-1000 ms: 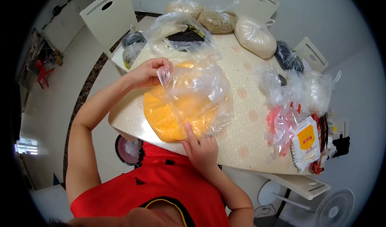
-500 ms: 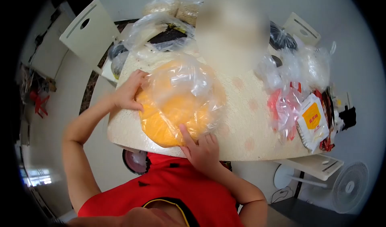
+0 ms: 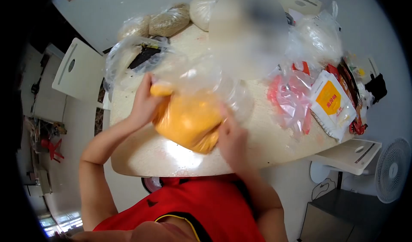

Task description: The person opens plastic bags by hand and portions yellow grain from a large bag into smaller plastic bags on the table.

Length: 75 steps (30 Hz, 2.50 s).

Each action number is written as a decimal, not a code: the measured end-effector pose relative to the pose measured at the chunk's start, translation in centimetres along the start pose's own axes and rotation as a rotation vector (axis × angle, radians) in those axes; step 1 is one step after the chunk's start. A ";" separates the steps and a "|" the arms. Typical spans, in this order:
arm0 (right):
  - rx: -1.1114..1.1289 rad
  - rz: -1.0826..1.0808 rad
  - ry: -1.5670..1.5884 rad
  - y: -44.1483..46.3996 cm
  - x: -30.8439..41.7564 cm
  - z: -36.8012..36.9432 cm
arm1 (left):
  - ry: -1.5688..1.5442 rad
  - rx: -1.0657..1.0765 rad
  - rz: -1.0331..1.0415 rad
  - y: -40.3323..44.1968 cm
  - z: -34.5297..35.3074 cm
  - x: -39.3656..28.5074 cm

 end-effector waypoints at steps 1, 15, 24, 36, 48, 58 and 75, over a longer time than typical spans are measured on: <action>-0.039 0.078 0.045 1.8 -1.0 -1.6 | -0.039 0.012 -0.008 1.8 0.9 -0.4; 0.045 -0.164 -0.369 -1.1 0.2 -3.3 | 0.729 0.233 0.523 2.4 0.7 -2.9; 0.029 -0.285 -0.686 -2.8 2.0 -1.3 | 0.515 0.353 0.416 5.9 3.3 1.3; 0.023 -0.319 -0.199 1.4 3.1 -2.9 | 0.222 0.172 0.146 3.6 4.4 -1.4; -0.100 0.055 0.149 11.6 6.1 -10.4 | -0.365 0.252 -0.242 9.7 5.6 -9.8; 0.015 0.105 0.500 16.1 8.3 -10.5 | -0.615 0.423 -0.389 11.6 5.0 -12.4; 0.428 0.082 0.427 6.4 7.3 -5.2 | -0.175 0.320 -0.173 3.9 -1.0 -3.1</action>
Point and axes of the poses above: each hand's wrist, its own y-axis towards the middle knuckle, its own z-axis out of the palm, x = y × z, the point moved 7 cm from there along y, towards the middle knuckle
